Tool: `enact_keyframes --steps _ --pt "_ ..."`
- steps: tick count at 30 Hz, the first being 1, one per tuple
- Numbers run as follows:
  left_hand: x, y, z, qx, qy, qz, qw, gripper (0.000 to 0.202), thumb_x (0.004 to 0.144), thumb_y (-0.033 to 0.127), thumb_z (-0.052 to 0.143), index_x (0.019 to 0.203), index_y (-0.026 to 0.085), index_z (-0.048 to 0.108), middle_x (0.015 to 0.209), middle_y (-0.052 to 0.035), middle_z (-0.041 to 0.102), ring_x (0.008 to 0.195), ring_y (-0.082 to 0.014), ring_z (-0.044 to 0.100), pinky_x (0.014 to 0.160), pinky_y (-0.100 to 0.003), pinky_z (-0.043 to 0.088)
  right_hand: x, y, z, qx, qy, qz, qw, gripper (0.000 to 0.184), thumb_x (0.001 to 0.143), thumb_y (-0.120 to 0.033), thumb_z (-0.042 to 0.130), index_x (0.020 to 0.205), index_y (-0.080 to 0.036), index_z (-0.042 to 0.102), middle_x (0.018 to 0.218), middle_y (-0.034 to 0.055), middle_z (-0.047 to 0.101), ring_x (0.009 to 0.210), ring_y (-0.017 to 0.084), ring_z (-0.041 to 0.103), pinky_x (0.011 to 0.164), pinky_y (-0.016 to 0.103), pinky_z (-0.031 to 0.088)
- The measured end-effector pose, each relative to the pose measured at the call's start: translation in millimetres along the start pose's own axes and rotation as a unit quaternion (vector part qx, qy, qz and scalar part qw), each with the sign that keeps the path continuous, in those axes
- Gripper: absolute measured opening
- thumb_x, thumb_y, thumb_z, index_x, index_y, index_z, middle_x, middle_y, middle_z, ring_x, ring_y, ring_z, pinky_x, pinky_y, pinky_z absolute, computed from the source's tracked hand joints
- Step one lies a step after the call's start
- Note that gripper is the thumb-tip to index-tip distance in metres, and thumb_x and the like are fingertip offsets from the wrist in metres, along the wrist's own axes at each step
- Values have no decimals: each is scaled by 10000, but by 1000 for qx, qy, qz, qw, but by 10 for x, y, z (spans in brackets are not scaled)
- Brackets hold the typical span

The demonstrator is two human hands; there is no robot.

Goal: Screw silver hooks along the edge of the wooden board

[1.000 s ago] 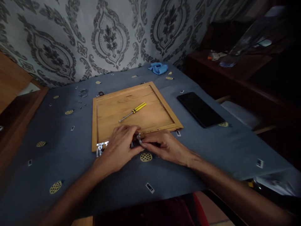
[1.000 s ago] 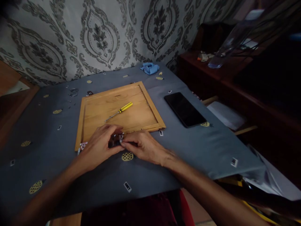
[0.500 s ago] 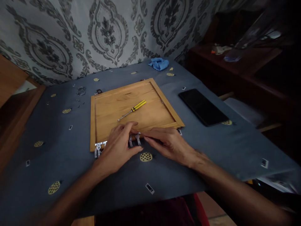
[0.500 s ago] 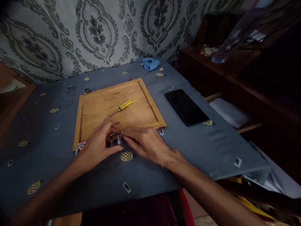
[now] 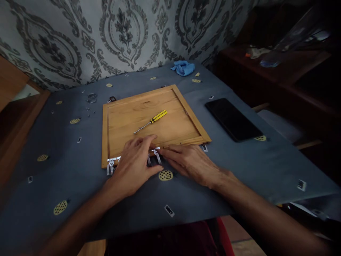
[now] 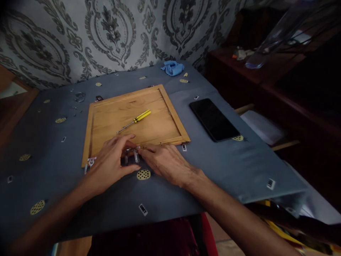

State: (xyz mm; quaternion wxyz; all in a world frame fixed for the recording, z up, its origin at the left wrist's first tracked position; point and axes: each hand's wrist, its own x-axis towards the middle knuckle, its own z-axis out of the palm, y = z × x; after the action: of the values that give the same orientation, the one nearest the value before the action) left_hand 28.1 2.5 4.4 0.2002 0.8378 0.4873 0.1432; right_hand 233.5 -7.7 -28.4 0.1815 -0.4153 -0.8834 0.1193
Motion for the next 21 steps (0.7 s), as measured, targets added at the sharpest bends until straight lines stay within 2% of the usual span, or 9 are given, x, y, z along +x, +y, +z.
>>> enact_keyframes --steps 4,9,15,21 --pt "-10 -18 -47 3 7 -14 1000 748 714 239 849 1344 197 447 1189 -100 662 1151 -325 590 999 -515 464 5 -13 -11 -1 -1 -6 1000 244 968 -148 520 1128 -197 697 977 68 761 747 131 676 644 225 443" --pt "-10 -11 -18 29 15 7 999 730 730 242 839 1340 200 439 1180 -100 672 1137 -322 598 991 -505 463 12 -25 -9 -16 -5 -6 1000 225 961 -145 525 1087 -188 707 949 70 768 759 137 676 652 227 435" --pt "-6 -2 21 48 14 8 999 698 748 263 822 1329 206 440 1164 -98 684 1131 -336 606 975 -522 466 33 -42 -9 -32 5 -24 999 190 929 -123 555 1031 -165 710 843 47 767 687 153 674 582 263 402" --pt "-15 -5 29 45 20 4 999 677 758 245 801 1329 210 440 1179 -104 683 1130 -329 611 969 -518 466 47 -54 -19 -21 7 -24 999 196 928 -116 546 1029 -174 703 945 68 779 794 169 708 658 265 476"
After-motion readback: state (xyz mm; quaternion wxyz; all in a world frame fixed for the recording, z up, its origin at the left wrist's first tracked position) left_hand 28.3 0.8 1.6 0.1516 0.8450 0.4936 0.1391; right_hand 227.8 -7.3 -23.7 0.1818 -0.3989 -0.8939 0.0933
